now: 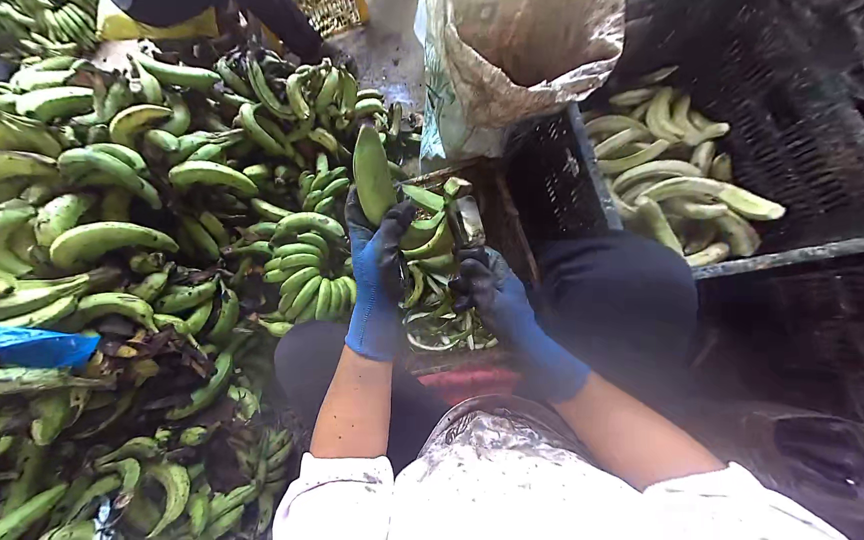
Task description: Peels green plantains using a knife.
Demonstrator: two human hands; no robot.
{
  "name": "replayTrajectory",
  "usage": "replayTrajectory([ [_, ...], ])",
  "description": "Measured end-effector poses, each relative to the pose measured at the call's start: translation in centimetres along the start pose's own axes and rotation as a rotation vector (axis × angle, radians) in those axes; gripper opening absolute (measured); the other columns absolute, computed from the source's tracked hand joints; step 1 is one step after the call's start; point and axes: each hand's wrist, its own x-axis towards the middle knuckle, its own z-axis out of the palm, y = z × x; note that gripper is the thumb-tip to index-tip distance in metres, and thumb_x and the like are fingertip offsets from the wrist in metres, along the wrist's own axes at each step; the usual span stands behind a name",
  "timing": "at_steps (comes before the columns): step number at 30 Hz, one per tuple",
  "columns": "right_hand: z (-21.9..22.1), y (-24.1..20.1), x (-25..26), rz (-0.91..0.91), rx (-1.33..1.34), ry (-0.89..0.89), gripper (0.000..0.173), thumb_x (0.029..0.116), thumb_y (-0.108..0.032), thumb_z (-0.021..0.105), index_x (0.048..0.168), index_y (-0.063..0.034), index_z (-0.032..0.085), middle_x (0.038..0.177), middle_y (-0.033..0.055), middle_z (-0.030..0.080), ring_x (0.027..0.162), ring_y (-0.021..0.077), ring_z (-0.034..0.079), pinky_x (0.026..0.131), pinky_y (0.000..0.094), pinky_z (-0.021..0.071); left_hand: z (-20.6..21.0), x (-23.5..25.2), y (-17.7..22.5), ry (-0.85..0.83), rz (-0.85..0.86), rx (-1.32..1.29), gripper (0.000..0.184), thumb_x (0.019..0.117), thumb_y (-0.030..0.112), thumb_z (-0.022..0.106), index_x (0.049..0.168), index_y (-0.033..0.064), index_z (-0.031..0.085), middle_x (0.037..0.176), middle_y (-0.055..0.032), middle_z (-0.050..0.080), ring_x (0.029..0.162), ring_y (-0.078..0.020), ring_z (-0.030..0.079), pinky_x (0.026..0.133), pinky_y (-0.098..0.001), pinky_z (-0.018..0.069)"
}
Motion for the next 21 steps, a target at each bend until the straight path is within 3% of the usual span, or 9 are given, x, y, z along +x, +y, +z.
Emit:
replayTrajectory([
  [4, 0.2, -1.2, 0.5, -0.071, -0.047, -0.036, 0.039, 0.1081, -0.040, 0.044, 0.134, -0.0143, 0.056, 0.094, 0.0043, 0.070, 0.068, 0.0146, 0.070, 0.059, 0.0339, 0.0620, 0.7, -0.6, 1.4, -0.044, 0.057, -0.041, 0.063, 0.0968, 0.011, 0.062, 0.151, 0.0263, 0.035, 0.131, 0.0014, 0.059, 0.111, -0.0110, 0.062, 0.090, -0.0311, 0.0557],
  [7, 0.5, -2.4, 0.6, -0.038, -0.077, -0.026, 0.043, 0.1072, -0.041, 0.044, 0.136, -0.0108, 0.054, 0.095, 0.0044, 0.071, 0.071, 0.0143, 0.072, 0.060, 0.0336, 0.0627, 0.9, -0.5, 1.7, -0.096, 0.119, -0.102, 0.060, 0.0965, 0.007, 0.060, 0.149, 0.0248, 0.036, 0.130, 0.0004, 0.059, 0.112, -0.0124, 0.061, 0.092, -0.0319, 0.0551],
  [9, 0.5, -0.4, -0.2, 0.010, -0.108, -0.097, 0.044, 0.1056, -0.041, 0.046, 0.135, -0.0095, 0.055, 0.093, 0.0057, 0.069, 0.069, 0.0155, 0.068, 0.059, 0.0361, 0.0607, 0.8, -0.6, 2.1, -0.117, 0.124, -0.190, 0.059, 0.0976, 0.007, 0.058, 0.150, 0.0228, 0.035, 0.132, -0.0022, 0.059, 0.115, -0.0156, 0.061, 0.095, -0.0357, 0.0547],
  [11, 0.1, 2.4, -1.2, 0.119, -0.146, -0.244, 0.047, 0.1021, -0.039, 0.047, 0.136, -0.0073, 0.056, 0.096, 0.0074, 0.069, 0.074, 0.0166, 0.066, 0.065, 0.0389, 0.0586, 0.3, -0.1, 3.6, -0.169, 0.067, -0.402, 0.052, 0.1020, 0.018, 0.055, 0.150, 0.0224, 0.035, 0.136, -0.0063, 0.058, 0.121, -0.0224, 0.060, 0.099, -0.0432, 0.0544],
  [14, -1.4, -2.3, 0.4, 0.190, 0.033, -0.269, 0.032, 0.1077, -0.020, 0.042, 0.132, -0.0049, 0.056, 0.095, 0.0043, 0.067, 0.072, 0.0121, 0.066, 0.060, 0.0299, 0.0585, -0.7, 2.5, 6.5, -0.252, 0.006, -0.518, 0.044, 0.1056, 0.042, 0.048, 0.146, 0.0245, 0.045, 0.132, -0.0039, 0.061, 0.119, -0.0215, 0.062, 0.097, -0.0424, 0.0558],
  [17, -3.7, -8.1, 6.5, -0.073, 0.167, -0.221, 0.028, 0.1082, -0.027, 0.044, 0.129, -0.0135, 0.058, 0.088, -0.0011, 0.067, 0.070, 0.0088, 0.065, 0.062, 0.0280, 0.0586, -1.2, 4.6, 7.0, -0.337, -0.110, -0.496, 0.056, 0.1039, 0.064, 0.033, 0.141, 0.0263, 0.051, 0.109, 0.0005, 0.065, 0.092, -0.0128, 0.065, 0.081, -0.0334, 0.0585],
  [19, -5.4, -10.5, 9.6, -0.406, -0.140, -0.138, 0.040, 0.1062, -0.039, 0.048, 0.138, -0.0172, 0.060, 0.114, -0.0014, 0.068, 0.096, 0.0081, 0.066, 0.084, 0.0307, 0.0583, -1.2, 5.2, 6.8, -0.335, -0.210, -0.462, 0.064, 0.1004, 0.071, 0.031, 0.131, 0.0214, 0.057, 0.095, -0.0044, 0.066, 0.075, -0.0145, 0.064, 0.065, -0.0328, 0.0582],
  [20, -5.9, -11.2, 10.6, -0.580, -0.406, -0.086, 0.046, 0.1044, -0.047, 0.048, 0.139, -0.0201, 0.062, 0.130, 0.0009, 0.066, 0.115, 0.0124, 0.063, 0.097, 0.0385, 0.0544, -1.4, 5.4, 6.3, -0.321, -0.220, -0.421, 0.065, 0.1011, 0.071, 0.030, 0.125, 0.0178, 0.058, 0.092, -0.0078, 0.066, 0.069, -0.0167, 0.064, 0.058, -0.0338, 0.0577],
  [21, -5.9, -11.7, 10.9, -0.727, -0.610, -0.052, 0.050, 0.1032, -0.053, 0.048, 0.139, -0.0221, 0.063, 0.136, 0.0064, 0.064, 0.122, 0.0219, 0.061, 0.101, 0.0499, 0.0499, -1.6, 5.4, 6.1, -0.291, -0.223, -0.363, 0.062, 0.1024, 0.069, 0.030, 0.124, 0.0174, 0.058, 0.091, -0.0092, 0.065, 0.068, -0.0181, 0.063, 0.056, -0.0353, 0.0573],
])
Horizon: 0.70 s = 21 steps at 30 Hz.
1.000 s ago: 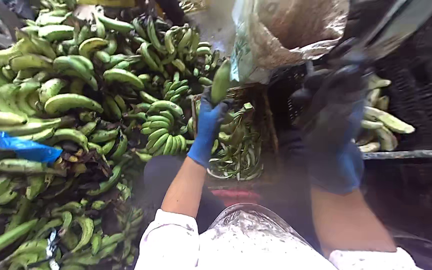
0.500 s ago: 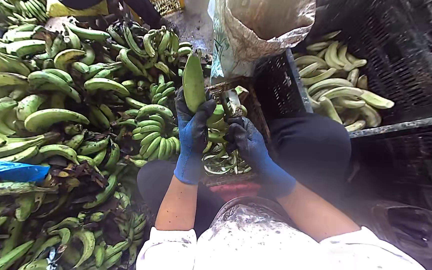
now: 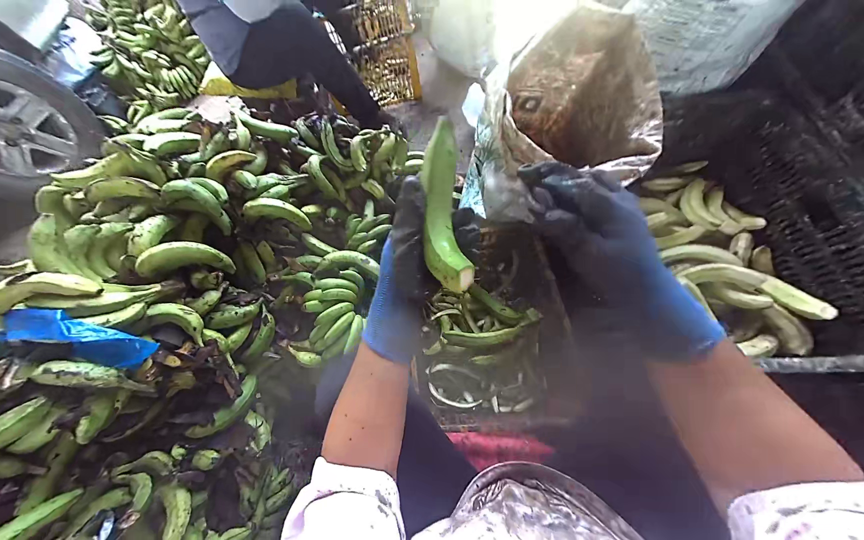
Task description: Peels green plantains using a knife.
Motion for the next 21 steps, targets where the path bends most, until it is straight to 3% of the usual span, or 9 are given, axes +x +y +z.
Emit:
replayTrajectory([
  [2, 0.6, -0.8, -0.8, -0.157, -0.210, -0.017, 0.051, 0.1007, -0.058, 0.049, 0.138, -0.0273, 0.065, 0.133, 0.0113, 0.064, 0.120, 0.0321, 0.061, 0.098, 0.0629, 0.0442, -0.7, -0.3, -0.2, 0.076, 0.057, 0.146, 0.052, 0.1062, 0.060, 0.032, 0.129, 0.0212, 0.059, 0.099, -0.0078, 0.068, 0.077, -0.0176, 0.066, 0.062, -0.0355, 0.0585],
  [5, 2.5, -1.7, -3.2, -0.180, -0.177, -0.093, 0.045, 0.0982, -0.057, 0.055, 0.134, -0.0335, 0.068, 0.126, 0.0071, 0.068, 0.115, 0.0264, 0.063, 0.095, 0.0604, 0.0431, -0.5, -0.6, -0.6, 0.196, 0.084, 0.335, 0.045, 0.1089, 0.051, 0.033, 0.137, 0.0260, 0.057, 0.109, -0.0037, 0.068, 0.087, -0.0144, 0.066, 0.071, -0.0352, 0.0587],
  [7, 3.4, -1.0, -2.4, -0.174, -0.244, 0.032, 0.041, 0.0971, -0.050, 0.061, 0.130, -0.0261, 0.070, 0.124, 0.0147, 0.068, 0.110, 0.0348, 0.065, 0.089, 0.0639, 0.0463, 0.2, -0.2, -1.8, 0.107, 0.048, 0.297, 0.040, 0.1094, 0.042, 0.035, 0.142, 0.0266, 0.052, 0.112, -0.0018, 0.066, 0.089, -0.0111, 0.065, 0.072, -0.0317, 0.0582],
  [9, 3.4, 0.8, 0.0, -0.131, -0.372, 0.283, 0.039, 0.0972, -0.041, 0.065, 0.128, -0.0177, 0.071, 0.122, 0.0216, 0.067, 0.110, 0.0409, 0.064, 0.093, 0.0640, 0.0462, 1.1, -0.1, -2.7, 0.066, -0.052, 0.159, 0.038, 0.1095, 0.044, 0.035, 0.136, 0.0255, 0.055, 0.105, -0.0018, 0.067, 0.082, -0.0107, 0.066, 0.064, -0.0298, 0.0580],
  [12, 1.2, 3.1, 2.4, 0.017, -0.338, 0.480, 0.044, 0.1019, -0.043, 0.059, 0.129, -0.0099, 0.070, 0.128, 0.0215, 0.064, 0.118, 0.0343, 0.061, 0.101, 0.0514, 0.0476, 1.3, -1.6, -2.2, 0.083, -0.139, 0.095, 0.036, 0.1073, 0.044, 0.044, 0.138, 0.0299, 0.054, 0.098, -0.0045, 0.068, 0.070, -0.0127, 0.066, 0.054, -0.0289, 0.0567],
  [15, 1.0, 1.3, 0.4, -0.007, -0.243, 0.262, 0.051, 0.1024, -0.051, 0.052, 0.126, -0.0099, 0.069, 0.126, 0.0214, 0.064, 0.115, 0.0353, 0.063, 0.095, 0.0583, 0.0493, 0.2, -1.7, -1.5, 0.169, -0.065, 0.196, 0.040, 0.1061, 0.047, 0.046, 0.142, 0.0313, 0.050, 0.104, -0.0064, 0.068, 0.077, -0.0170, 0.068, 0.061, -0.0353, 0.0600],
  [18, 3.0, -1.5, -3.4, -0.070, -0.090, -0.072, 0.053, 0.0970, -0.063, 0.051, 0.129, -0.0256, 0.070, 0.125, 0.0087, 0.066, 0.111, 0.0264, 0.063, 0.090, 0.0598, 0.0459, -0.2, -1.5, -1.2, 0.246, 0.127, 0.369, 0.039, 0.1089, 0.039, 0.043, 0.147, 0.0322, 0.048, 0.118, 0.0017, 0.066, 0.092, -0.0092, 0.066, 0.072, -0.0280, 0.0581],
  [19, 3.4, -1.9, -3.8, -0.062, -0.080, -0.107, 0.053, 0.0961, -0.065, 0.051, 0.130, -0.0292, 0.071, 0.124, 0.0063, 0.067, 0.110, 0.0246, 0.063, 0.088, 0.0581, 0.0444, 0.0, -1.3, -1.2, 0.247, 0.159, 0.363, 0.041, 0.1094, 0.036, 0.043, 0.150, 0.0329, 0.045, 0.119, 0.0025, 0.065, 0.089, -0.0066, 0.065, 0.070, -0.0245, 0.0573],
  [21, 3.8, -1.5, -2.9, -0.090, -0.168, -0.007, 0.050, 0.0970, -0.059, 0.055, 0.127, -0.0245, 0.072, 0.123, 0.0136, 0.067, 0.108, 0.0326, 0.065, 0.085, 0.0629, 0.0466, 0.8, -1.1, -1.2, 0.196, 0.100, 0.270, 0.039, 0.1104, 0.039, 0.038, 0.149, 0.0344, 0.045, 0.114, 0.0036, 0.066, 0.085, -0.0043, 0.064, 0.068, -0.0220, 0.0567],
])
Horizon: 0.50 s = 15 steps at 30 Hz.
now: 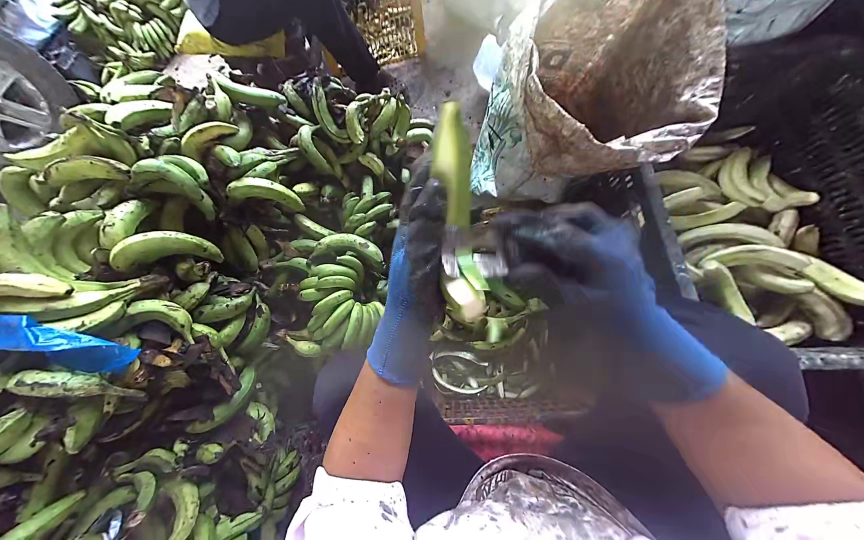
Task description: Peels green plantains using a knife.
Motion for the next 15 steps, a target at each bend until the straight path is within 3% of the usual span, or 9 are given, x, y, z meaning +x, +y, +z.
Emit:
replayTrajectory([
  [2, 0.4, 2.0, 2.0, -0.008, -0.146, 0.263, 0.044, 0.0974, -0.049, 0.063, 0.129, -0.0185, 0.071, 0.122, 0.0215, 0.066, 0.109, 0.0392, 0.064, 0.092, 0.0646, 0.0450, 0.6, 0.1, -0.3, -0.060, -0.193, -0.078, 0.039, 0.1086, 0.048, 0.038, 0.141, 0.0315, 0.052, 0.101, -0.0036, 0.068, 0.071, -0.0108, 0.066, 0.056, -0.0270, 0.0568],
  [5, -0.2, 5.4, 4.5, 0.086, -0.169, 0.479, 0.050, 0.0989, -0.049, 0.062, 0.133, -0.0128, 0.068, 0.125, 0.0207, 0.062, 0.113, 0.0313, 0.061, 0.096, 0.0478, 0.0492, 0.4, -1.3, -0.8, -0.174, -0.283, -0.031, 0.039, 0.1091, 0.039, 0.040, 0.145, 0.0298, 0.051, 0.114, -0.0042, 0.068, 0.086, -0.0136, 0.068, 0.069, -0.0318, 0.0602],
  [8, -0.5, 3.4, 2.8, 0.129, -0.095, 0.329, 0.055, 0.0983, -0.056, 0.058, 0.123, -0.0091, 0.071, 0.123, 0.0224, 0.063, 0.112, 0.0357, 0.062, 0.093, 0.0583, 0.0494, 0.1, -0.3, -0.9, -0.109, -0.189, -0.106, 0.041, 0.1094, 0.045, 0.038, 0.143, 0.0268, 0.051, 0.118, -0.0074, 0.067, 0.094, -0.0211, 0.070, 0.076, -0.0436, 0.0620],
  [10, 0.4, 0.6, 0.1, 0.012, -0.043, 0.176, 0.050, 0.0977, -0.054, 0.059, 0.128, -0.0164, 0.070, 0.125, 0.0187, 0.065, 0.112, 0.0340, 0.063, 0.093, 0.0621, 0.0453, 0.6, 0.4, -1.0, 0.014, 0.051, -0.084, 0.037, 0.1098, 0.039, 0.041, 0.145, 0.0298, 0.049, 0.118, 0.0021, 0.067, 0.096, -0.0101, 0.067, 0.079, -0.0321, 0.0606],
  [12, 0.8, -1.0, -1.4, -0.118, -0.032, 0.126, 0.046, 0.0974, -0.054, 0.061, 0.135, -0.0279, 0.066, 0.123, 0.0097, 0.068, 0.113, 0.0234, 0.062, 0.097, 0.0526, 0.0427, 1.2, 1.1, -1.5, 0.120, 0.229, -0.186, 0.040, 0.1092, 0.036, 0.044, 0.148, 0.0281, 0.044, 0.128, 0.0002, 0.064, 0.106, -0.0126, 0.067, 0.087, -0.0345, 0.0598],
  [13, 0.7, -1.0, -1.3, -0.153, -0.030, 0.130, 0.044, 0.0973, -0.053, 0.062, 0.135, -0.0296, 0.067, 0.122, 0.0079, 0.069, 0.113, 0.0214, 0.062, 0.099, 0.0505, 0.0414, 1.3, 1.2, -1.7, 0.141, 0.269, -0.200, 0.043, 0.1091, 0.037, 0.044, 0.151, 0.0286, 0.041, 0.133, 0.0003, 0.062, 0.111, -0.0127, 0.065, 0.090, -0.0352, 0.0585],
  [15, 0.4, 0.2, 0.2, -0.173, -0.056, 0.181, 0.040, 0.0973, -0.051, 0.063, 0.127, -0.0257, 0.071, 0.121, 0.0108, 0.070, 0.112, 0.0257, 0.064, 0.098, 0.0547, 0.0422, 1.0, 0.6, -1.9, 0.009, 0.194, -0.211, 0.035, 0.1093, 0.036, 0.042, 0.142, 0.0279, 0.048, 0.122, 0.0025, 0.065, 0.101, -0.0084, 0.066, 0.081, -0.0287, 0.0587],
])
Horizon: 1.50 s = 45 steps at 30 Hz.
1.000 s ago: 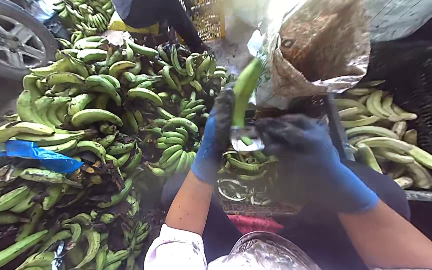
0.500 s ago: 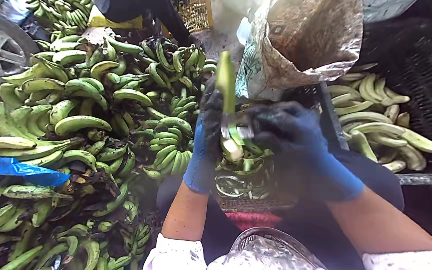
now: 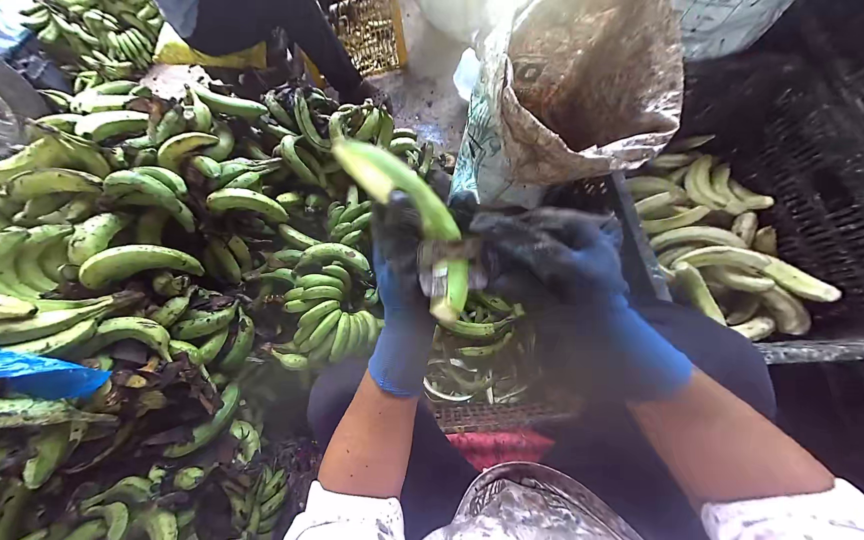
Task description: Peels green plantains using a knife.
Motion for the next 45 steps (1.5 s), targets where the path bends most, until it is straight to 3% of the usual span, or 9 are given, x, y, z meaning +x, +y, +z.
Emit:
replayTrajectory([
  [5, -0.5, 5.8, 3.8, 0.212, -0.106, 0.117, 0.048, 0.1001, -0.053, 0.056, 0.130, -0.0185, 0.070, 0.122, 0.0180, 0.065, 0.111, 0.0331, 0.063, 0.092, 0.0550, 0.0489, -2.5, -0.1, 1.2, -0.385, -0.526, 0.228, 0.040, 0.1053, 0.034, 0.052, 0.144, 0.0236, 0.055, 0.116, -0.0084, 0.069, 0.091, -0.0169, 0.069, 0.075, -0.0360, 0.0608],
  [8, -0.5, 4.7, 3.1, 0.342, -0.142, 0.130, 0.055, 0.1006, -0.057, 0.052, 0.129, -0.0140, 0.070, 0.126, 0.0217, 0.063, 0.113, 0.0364, 0.062, 0.091, 0.0570, 0.0484, -1.8, -0.2, 1.0, -0.264, -0.400, 0.161, 0.040, 0.1085, 0.038, 0.043, 0.145, 0.0247, 0.050, 0.122, -0.0106, 0.067, 0.096, -0.0222, 0.069, 0.077, -0.0408, 0.0607],
  [14, 1.6, -0.6, -0.7, 0.027, -0.099, 0.119, 0.045, 0.0956, -0.050, 0.066, 0.132, -0.0242, 0.067, 0.122, 0.0119, 0.068, 0.114, 0.0264, 0.063, 0.099, 0.0534, 0.0422, 2.0, 2.5, 0.1, 0.230, 0.297, 0.107, 0.032, 0.1115, 0.029, 0.032, 0.133, 0.0175, 0.053, 0.121, 0.0027, 0.063, 0.110, -0.0069, 0.062, 0.093, -0.0279, 0.0550],
  [22, 0.6, 2.5, 1.6, -0.026, -0.001, 0.126, 0.042, 0.0968, -0.050, 0.064, 0.129, -0.0246, 0.069, 0.122, 0.0097, 0.069, 0.117, 0.0248, 0.062, 0.104, 0.0526, 0.0405, -1.1, 1.9, 0.7, -0.261, -0.190, -0.118, 0.030, 0.1062, 0.038, 0.049, 0.131, 0.0227, 0.058, 0.106, 0.0010, 0.070, 0.088, -0.0068, 0.069, 0.072, -0.0256, 0.0599],
  [26, -0.9, 6.7, 3.9, 0.393, 0.002, -0.143, 0.053, 0.1020, -0.057, 0.046, 0.133, -0.0203, 0.068, 0.134, 0.0116, 0.065, 0.125, 0.0308, 0.060, 0.102, 0.0602, 0.0450, -2.2, 1.4, 1.5, -0.539, -0.403, 0.228, 0.052, 0.1018, 0.025, 0.052, 0.153, 0.0190, 0.044, 0.123, -0.0047, 0.067, 0.097, -0.0090, 0.067, 0.082, -0.0296, 0.0588],
  [29, -0.8, 5.8, 3.5, 0.514, -0.127, -0.100, 0.066, 0.1024, -0.063, 0.036, 0.131, -0.0125, 0.067, 0.131, 0.0196, 0.065, 0.122, 0.0384, 0.061, 0.099, 0.0665, 0.0431, -2.0, 1.9, 0.9, -0.406, -0.396, 0.086, 0.048, 0.1067, 0.037, 0.042, 0.154, 0.0251, 0.039, 0.124, -0.0142, 0.064, 0.093, -0.0229, 0.068, 0.073, -0.0400, 0.0605],
  [36, 2.2, 0.0, -0.2, -0.080, -0.036, 0.134, 0.043, 0.0964, -0.046, 0.066, 0.129, -0.0189, 0.067, 0.123, 0.0117, 0.068, 0.117, 0.0254, 0.062, 0.104, 0.0495, 0.0406, 0.9, 1.7, 0.9, -0.054, -0.132, -0.397, 0.050, 0.1091, 0.051, 0.022, 0.123, 0.0198, 0.059, 0.101, 0.0033, 0.065, 0.088, -0.0041, 0.064, 0.072, -0.0210, 0.0558],
  [42, 2.3, 0.6, -0.3, -0.080, -0.057, 0.150, 0.043, 0.0945, -0.048, 0.068, 0.126, -0.0192, 0.069, 0.118, 0.0118, 0.068, 0.115, 0.0274, 0.062, 0.101, 0.0531, 0.0414, -0.2, 1.0, 1.6, -0.094, -0.245, -0.216, 0.054, 0.1075, 0.058, 0.026, 0.123, 0.0190, 0.061, 0.093, -0.0006, 0.065, 0.072, -0.0063, 0.063, 0.059, -0.0220, 0.0544],
  [45, 1.7, 2.0, 1.5, 0.195, -0.008, -0.005, 0.048, 0.0989, -0.054, 0.058, 0.128, -0.0178, 0.070, 0.123, 0.0165, 0.068, 0.115, 0.0339, 0.064, 0.096, 0.0619, 0.0444, -0.3, -0.3, 1.3, -0.141, -0.260, 0.109, 0.032, 0.1106, 0.040, 0.035, 0.129, 0.0237, 0.056, 0.097, -0.0017, 0.065, 0.076, -0.0101, 0.063, 0.060, -0.0273, 0.0559],
])
